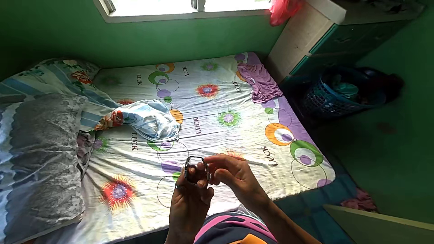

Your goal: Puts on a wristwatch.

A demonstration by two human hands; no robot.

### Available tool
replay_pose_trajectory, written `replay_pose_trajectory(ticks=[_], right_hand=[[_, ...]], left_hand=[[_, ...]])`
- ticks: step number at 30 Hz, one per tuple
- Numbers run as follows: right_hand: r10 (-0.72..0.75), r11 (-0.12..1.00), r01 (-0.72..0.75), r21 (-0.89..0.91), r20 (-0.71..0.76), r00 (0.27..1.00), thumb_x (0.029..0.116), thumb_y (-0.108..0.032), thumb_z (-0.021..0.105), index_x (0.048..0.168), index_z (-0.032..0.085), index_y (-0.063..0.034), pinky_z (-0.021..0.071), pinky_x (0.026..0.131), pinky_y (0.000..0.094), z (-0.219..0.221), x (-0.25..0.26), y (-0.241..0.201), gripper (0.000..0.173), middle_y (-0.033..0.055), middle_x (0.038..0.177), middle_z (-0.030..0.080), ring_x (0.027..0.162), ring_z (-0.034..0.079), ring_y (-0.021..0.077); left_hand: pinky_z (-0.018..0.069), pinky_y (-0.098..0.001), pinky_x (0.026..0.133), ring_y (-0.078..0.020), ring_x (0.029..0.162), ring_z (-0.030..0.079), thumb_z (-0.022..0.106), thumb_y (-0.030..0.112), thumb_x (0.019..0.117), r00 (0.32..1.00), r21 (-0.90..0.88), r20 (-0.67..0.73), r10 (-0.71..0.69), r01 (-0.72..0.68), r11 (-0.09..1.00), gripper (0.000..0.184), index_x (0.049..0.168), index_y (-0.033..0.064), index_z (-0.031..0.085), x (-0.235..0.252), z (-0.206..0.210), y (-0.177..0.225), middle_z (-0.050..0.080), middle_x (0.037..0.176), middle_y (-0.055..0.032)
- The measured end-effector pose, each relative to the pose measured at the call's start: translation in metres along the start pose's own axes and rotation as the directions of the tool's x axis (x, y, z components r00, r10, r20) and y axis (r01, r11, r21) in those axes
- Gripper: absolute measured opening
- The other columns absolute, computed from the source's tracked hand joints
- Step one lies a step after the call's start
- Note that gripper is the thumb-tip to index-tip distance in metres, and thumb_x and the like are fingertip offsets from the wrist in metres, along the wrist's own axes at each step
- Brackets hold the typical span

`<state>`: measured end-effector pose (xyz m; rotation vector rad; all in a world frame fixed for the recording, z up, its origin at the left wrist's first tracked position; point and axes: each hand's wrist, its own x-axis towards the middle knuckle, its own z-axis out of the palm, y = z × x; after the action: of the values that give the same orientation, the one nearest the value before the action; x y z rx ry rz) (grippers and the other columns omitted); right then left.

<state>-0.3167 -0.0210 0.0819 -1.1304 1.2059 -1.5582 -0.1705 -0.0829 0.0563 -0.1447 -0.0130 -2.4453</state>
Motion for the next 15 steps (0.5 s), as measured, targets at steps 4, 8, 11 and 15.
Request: replay_pose_trajectory(ticks=[4,8,11,15], right_hand=[[-0.008,0.999,0.006,-0.04,-0.042,0.999,0.0973,-0.017,0.069,0.114,0.069,0.0049,0.0581,0.078,0.0202,0.002,0.001,0.002,0.028,0.0041,0.101,0.07,0.088,0.067,0.0044],[0.097,0.97,-0.073,0.23,-0.096,0.991,0.0962,-0.004,0.065,0.127,0.057,0.0055,0.0598,0.075,0.025,0.002,0.0,0.005,0.033,0.0018,0.093,0.07,0.081,0.068,0.0075],[0.027,0.984,-0.011,0.176,-0.085,0.996,0.0981,-0.008,0.065,0.126,0.058,0.0054,0.0603,0.076,0.0251,-0.002,-0.004,0.013,0.031,0.0011,0.096,0.072,0.082,0.069,0.007],[-0.155,0.982,0.147,-0.122,-0.058,0.986,0.0962,-0.002,0.064,0.116,0.067,0.0049,0.0594,0.082,0.0217,-0.011,-0.01,0.027,0.021,0.0052,0.105,0.073,0.092,0.069,0.0057]], left_hand=[[0.0575,-0.0255,0.083,-0.0139,0.103,0.071,0.049,0.032,0.1058,0.996,0.209,-0.083,0.016,0.001,0.978,0.035,0.113,0.0085,0.075,-0.001,0.002,-0.002,0.073,0.118,-0.0084],[0.0576,-0.0227,0.081,-0.0133,0.1,0.071,0.053,0.027,0.1049,0.987,0.134,-0.162,0.001,0.022,0.991,0.031,0.116,0.007,0.073,-0.002,-0.001,-0.005,0.073,0.114,-0.0089],[0.0596,-0.0229,0.083,-0.017,0.096,0.074,0.054,0.015,0.1037,0.968,-0.168,-0.23,-0.095,0.056,0.984,0.025,0.114,-0.0003,0.072,-0.002,-0.004,-0.005,0.074,0.107,-0.0138],[0.0597,-0.0233,0.087,-0.0202,0.106,0.074,0.053,0.009,0.1027,0.944,-0.397,-0.277,-0.178,0.056,0.916,0.024,0.115,-0.003,0.071,-0.005,-0.007,-0.004,0.074,0.114,-0.0167]])
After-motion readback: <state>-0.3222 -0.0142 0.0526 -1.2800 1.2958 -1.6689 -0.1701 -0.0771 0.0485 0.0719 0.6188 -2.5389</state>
